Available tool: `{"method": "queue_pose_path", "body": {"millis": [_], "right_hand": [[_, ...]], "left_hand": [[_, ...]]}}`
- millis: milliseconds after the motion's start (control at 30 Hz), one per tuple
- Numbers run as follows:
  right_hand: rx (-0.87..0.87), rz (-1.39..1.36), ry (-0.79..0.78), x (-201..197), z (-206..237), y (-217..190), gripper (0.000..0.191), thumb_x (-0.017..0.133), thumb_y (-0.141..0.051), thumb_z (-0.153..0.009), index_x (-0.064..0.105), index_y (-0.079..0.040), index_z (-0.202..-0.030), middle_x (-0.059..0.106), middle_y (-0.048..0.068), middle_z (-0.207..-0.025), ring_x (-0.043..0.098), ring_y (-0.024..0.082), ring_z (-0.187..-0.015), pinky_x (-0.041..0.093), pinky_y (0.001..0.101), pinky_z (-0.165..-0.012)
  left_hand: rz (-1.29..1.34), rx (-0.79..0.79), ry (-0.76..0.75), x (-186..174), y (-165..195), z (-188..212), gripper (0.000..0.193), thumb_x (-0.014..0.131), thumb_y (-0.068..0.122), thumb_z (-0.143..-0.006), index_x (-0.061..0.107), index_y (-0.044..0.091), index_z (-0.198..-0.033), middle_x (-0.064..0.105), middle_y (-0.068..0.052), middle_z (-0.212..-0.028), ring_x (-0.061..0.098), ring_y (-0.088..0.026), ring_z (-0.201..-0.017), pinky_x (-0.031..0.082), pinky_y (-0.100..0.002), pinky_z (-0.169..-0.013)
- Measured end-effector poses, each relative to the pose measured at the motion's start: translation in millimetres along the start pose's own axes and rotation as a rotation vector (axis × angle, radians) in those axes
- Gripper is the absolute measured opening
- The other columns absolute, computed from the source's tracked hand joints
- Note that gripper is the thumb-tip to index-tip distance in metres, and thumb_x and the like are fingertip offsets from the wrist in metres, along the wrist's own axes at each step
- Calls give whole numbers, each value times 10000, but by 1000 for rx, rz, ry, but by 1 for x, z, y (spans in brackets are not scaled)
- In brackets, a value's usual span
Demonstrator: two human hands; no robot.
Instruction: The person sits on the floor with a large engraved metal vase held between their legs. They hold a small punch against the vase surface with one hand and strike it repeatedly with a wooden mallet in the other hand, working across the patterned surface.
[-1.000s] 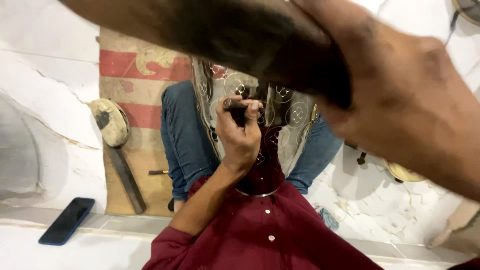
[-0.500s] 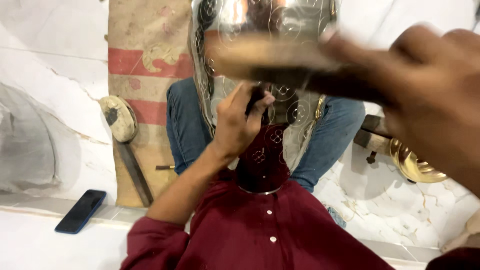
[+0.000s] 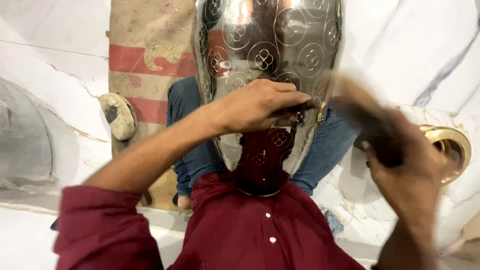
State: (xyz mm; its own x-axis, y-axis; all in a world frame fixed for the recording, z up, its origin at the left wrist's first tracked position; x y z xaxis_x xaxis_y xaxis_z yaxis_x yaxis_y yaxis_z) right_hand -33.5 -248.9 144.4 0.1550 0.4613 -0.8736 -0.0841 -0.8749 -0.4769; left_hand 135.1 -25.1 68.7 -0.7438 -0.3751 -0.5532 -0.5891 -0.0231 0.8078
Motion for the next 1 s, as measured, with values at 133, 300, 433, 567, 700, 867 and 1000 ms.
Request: {"method": "queue_pose_path", "body": {"millis": [133,300,433,567,700,867,1000], "right_hand": [[229,-113,174,46,60,25,561,797,43,-819,532,94,-1310,669,204,-1097,673,276,-1014,570,389,-921],[484,-366,376,89,106,43,592,820,-15,-905,452,37,-1366,620,52,-1134,617,122,-993,539,264,-876],[497,-298,397,104,123,36,362,814,-47,-958,579,11,-1227,652,70,-901,605,111,-771,512,246,-715],[410,-113,421,100,122,30,286,852,-74,-939,628,16,-1094,703,127,-927,687,174,-795,553,321,-752],[411,-21,204,107,99,38,516,819,-113,-946,557,13,-1372,703,217,-1046,688,332,-907,561,444,-819],[545,-337,130,135,73,46,887,822,-168,-832,332,-31,-1559,584,258,-1357,603,401,-1229,474,505,-1050],[534,-28,87,153,62,31,948,840,-185,-787,337,-48,-1578,392,273,-1455,355,447,-1366,310,542,-1169]], "left_hand": [[58,152,-118,-2,1,-16,441,725,167,-937,614,54,-1349,721,-113,-1159,724,-299,-988,578,-434,-875],[77,97,-386,-2,6,-31,376,718,167,-930,679,101,-1298,750,-87,-1137,729,-288,-987,573,-449,-857],[129,91,-431,1,11,-32,367,690,174,-933,694,168,-1300,752,-47,-1191,731,-247,-1003,572,-423,-855],[382,9,-71,-19,-9,0,518,552,-10,-771,651,68,-1273,674,-117,-1160,679,-244,-1062,583,-364,-915],[317,-430,976,-66,-56,72,234,575,54,-1061,646,27,-1282,713,-79,-1149,713,-191,-974,621,-348,-852],[783,-395,1606,-36,-62,143,349,639,117,-1081,550,3,-1399,567,-40,-962,547,-121,-798,466,-265,-670],[848,-536,1563,7,-59,163,352,599,117,-1026,565,23,-1363,658,-31,-1068,575,-93,-789,488,-249,-675]]}}
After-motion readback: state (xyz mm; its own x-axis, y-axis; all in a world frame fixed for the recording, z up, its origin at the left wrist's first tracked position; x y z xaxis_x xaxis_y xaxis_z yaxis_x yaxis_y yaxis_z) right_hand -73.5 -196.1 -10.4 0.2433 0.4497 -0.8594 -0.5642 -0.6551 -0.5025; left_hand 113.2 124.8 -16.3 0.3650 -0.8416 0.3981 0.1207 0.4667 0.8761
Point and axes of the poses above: each hand's wrist, its own z-axis away from the middle knuckle, its own x-axis out of the palm, y = z × x, the point moved 3 cm from there along -z, towards the middle knuckle
